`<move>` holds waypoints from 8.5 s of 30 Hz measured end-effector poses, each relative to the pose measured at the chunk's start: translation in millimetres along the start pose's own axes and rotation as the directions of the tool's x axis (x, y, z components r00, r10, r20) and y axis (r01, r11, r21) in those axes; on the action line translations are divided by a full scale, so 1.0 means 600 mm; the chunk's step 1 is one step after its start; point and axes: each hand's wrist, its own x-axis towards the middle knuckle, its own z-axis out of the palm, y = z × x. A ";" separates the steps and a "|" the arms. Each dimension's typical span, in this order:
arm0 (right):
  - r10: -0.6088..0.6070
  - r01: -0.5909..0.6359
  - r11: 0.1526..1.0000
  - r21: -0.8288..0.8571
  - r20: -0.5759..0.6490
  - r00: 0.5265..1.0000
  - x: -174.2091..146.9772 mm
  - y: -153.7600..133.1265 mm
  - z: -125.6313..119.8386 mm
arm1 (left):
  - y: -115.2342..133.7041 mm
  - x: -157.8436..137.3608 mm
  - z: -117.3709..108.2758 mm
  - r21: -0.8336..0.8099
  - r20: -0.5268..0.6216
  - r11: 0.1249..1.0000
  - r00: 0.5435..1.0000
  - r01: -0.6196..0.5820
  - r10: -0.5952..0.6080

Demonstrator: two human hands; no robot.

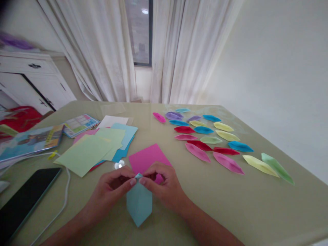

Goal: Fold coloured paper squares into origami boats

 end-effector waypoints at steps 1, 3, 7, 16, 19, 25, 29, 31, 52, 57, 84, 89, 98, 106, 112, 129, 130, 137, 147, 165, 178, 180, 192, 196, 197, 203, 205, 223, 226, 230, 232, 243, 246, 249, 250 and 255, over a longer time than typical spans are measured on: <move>0.002 -0.002 1.000 -0.001 -0.008 1.000 0.000 -0.001 0.001 | 0.001 0.000 0.000 0.014 -0.002 1.000 1.000 -0.015 0.015; 0.015 -0.015 1.000 -0.003 -0.024 1.000 0.000 -0.002 0.001 | 0.003 0.000 0.002 0.036 -0.001 0.999 1.000 -0.029 0.029; 0.036 -0.036 0.999 -0.011 -0.040 0.999 -0.003 -0.003 0.003 | 0.006 -0.002 0.006 0.055 0.013 0.998 1.000 -0.008 0.007; 0.152 -0.148 0.985 0.090 -0.043 0.987 -0.003 0.000 0.002 | -0.002 -0.002 0.001 0.062 0.057 0.996 0.996 0.064 -0.067; 0.166 -0.160 0.979 0.123 -0.038 0.985 -0.002 0.004 0.002 | -0.001 -0.002 0.001 0.070 0.061 0.996 0.997 0.051 -0.056; 0.201 -0.190 0.973 0.129 -0.072 0.977 0.000 0.007 0.002 | -0.003 -0.001 0.004 0.059 0.067 0.993 0.992 0.103 -0.107; 0.252 -0.235 0.959 0.161 -0.089 0.964 0.001 0.010 0.002 | -0.003 0.000 0.003 0.128 0.047 0.986 0.992 0.108 -0.114; 0.260 -0.245 0.955 0.168 -0.073 0.963 0.002 0.012 0.002 | -0.003 0.001 0.001 0.153 0.049 0.984 0.993 0.094 -0.103; 0.228 -0.225 0.973 0.052 -0.060 0.972 0.006 0.015 0.003 | -0.013 -0.001 0.010 -0.008 0.162 0.963 0.951 0.270 -0.265; 0.239 -0.230 0.970 0.077 -0.123 0.963 0.009 0.018 0.004 | -0.016 -0.002 0.010 0.000 0.158 0.954 0.942 0.301 -0.297; 0.263 -0.197 0.955 0.221 -0.331 0.906 0.025 0.030 -0.023 | -0.012 0.033 -0.038 0.016 -0.317 0.984 0.934 0.178 -0.164; 0.297 -0.228 0.941 0.248 -0.293 0.909 0.030 0.042 -0.033 | -0.011 0.035 -0.037 0.015 -0.267 0.987 0.952 0.158 -0.149; 0.300 -0.248 0.943 0.220 -0.251 0.920 0.032 0.048 -0.037 | -0.007 0.038 -0.038 0.113 -0.079 0.978 0.982 0.178 -0.170; 0.208 -0.195 0.978 0.077 -0.244 0.947 0.025 0.031 -0.034 | 0.013 0.042 -0.046 0.151 -0.039 0.978 0.990 0.143 -0.139; 0.192 -0.191 0.981 0.027 -0.195 0.962 0.026 0.028 -0.031 | 0.004 0.040 -0.044 0.171 -0.048 0.981 0.995 0.093 -0.086; 0.129 -0.139 0.989 -0.054 -0.158 0.979 0.016 0.020 -0.016 | 0.010 0.024 -0.029 0.277 -0.064 0.957 0.996 0.083 -0.068; 0.128 -0.138 0.989 -0.055 -0.158 0.979 0.016 0.021 -0.015 | 0.011 0.023 -0.029 0.284 -0.070 0.955 0.996 0.080 -0.063; 0.127 -0.138 0.987 -0.087 -0.123 0.984 0.011 0.024 -0.014 | 0.014 0.022 -0.026 0.296 -0.082 0.953 0.996 0.057 -0.034; 0.171 -0.171 0.981 -0.094 -0.002 0.985 0.014 0.016 -0.014 | 0.013 0.022 -0.022 0.230 -0.133 0.969 0.990 0.086 -0.056; 0.276 -0.273 0.959 -0.077 0.033 0.961 0.017 0.021 -0.018 | -0.015 0.027 -0.025 -0.116 -0.213 0.981 0.960 0.159 -0.180; 0.332 -0.330 0.943 -0.052 0.033 0.943 0.019 0.036 -0.026 | -0.010 0.034 -0.032 -0.150 -0.180 0.966 0.955 0.211 -0.237; 0.358 -0.356 0.934 -0.033 0.074 0.931 0.018 0.036 -0.028 | -0.009 0.033 -0.030 -0.138 -0.181 0.969 0.957 0.205 -0.229; 0.357 -0.349 0.934 -0.075 0.227 0.906 0.013 0.030 -0.023 | -0.008 0.028 -0.026 -0.125 -0.150 0.978 0.971 0.167 -0.185; 0.317 -0.299 0.948 -0.107 0.265 0.910 0.011 0.032 -0.023 | -0.009 0.027 -0.029 -0.090 -0.213 0.983 0.961 0.160 -0.176; 0.317 -0.299 0.948 -0.106 0.275 0.908 0.010 0.033 -0.022 | -0.009 0.027 -0.031 -0.074 -0.227 0.985 0.960 0.153 -0.166; 0.262 -0.284 0.959 0.026 0.309 0.914 0.010 0.033 -0.014 | -0.006 0.025 -0.033 0.032 -0.228 0.992 0.967 0.124 -0.113; 0.229 -0.239 0.971 0.003 0.283 0.931 0.011 0.031 -0.014 | -0.007 0.025 -0.031 0.057 -0.199 0.991 0.974 0.124 -0.110; 0.219 -0.204 0.973 -0.111 0.143 0.965 0.005 0.021 -0.009 | -0.021 0.022 -0.042 -0.087 -0.198 0.965 0.945 0.248 -0.261; 0.205 -0.193 0.976 -0.102 0.129 0.970 0.008 0.019 -0.011 | -0.024 0.021 -0.042 -0.029 -0.244 0.976 0.945 0.218 -0.218; 0.201 -0.183 0.967 -0.175 0.092 0.975 0.008 0.014 -0.010 | -0.021 0.020 -0.039 -0.015 -0.299 0.980 0.934 0.198 -0.193; 0.183 -0.164 0.965 -0.206 0.077 0.980 0.008 0.011 -0.012 | -0.020 0.019 -0.037 -0.034 -0.303 0.980 0.933 0.195 -0.196; 0.264 -0.261 0.964 0.056 -0.075 0.961 0.019 0.029 -0.036 | -0.013 0.025 -0.036 -0.207 -0.198 0.964 0.957 0.169 -0.211; 0.307 -0.297 0.948 0.112 -0.084 0.948 0.025 0.034 -0.050 | -0.003 0.025 -0.038 -0.091 -0.134 0.991 0.984 0.103 -0.114; 0.369 -0.362 0.918 0.160 -0.014 0.929 0.026 0.037 -0.057 | -0.003 0.019 -0.032 -0.027 -0.047 1.000 0.999 0.016 -0.017; 0.388 -0.383 0.908 0.170 0.005 0.922 0.026 0.038 -0.057 | -0.005 0.017 -0.029 -0.024 -0.033 1.000 0.999 -0.005 0.004; 0.441 -0.435 0.880 0.191 0.013 0.898 0.024 0.053 -0.049 | -0.011 0.013 -0.022 0.102 -0.024 0.989 0.994 -0.104 0.107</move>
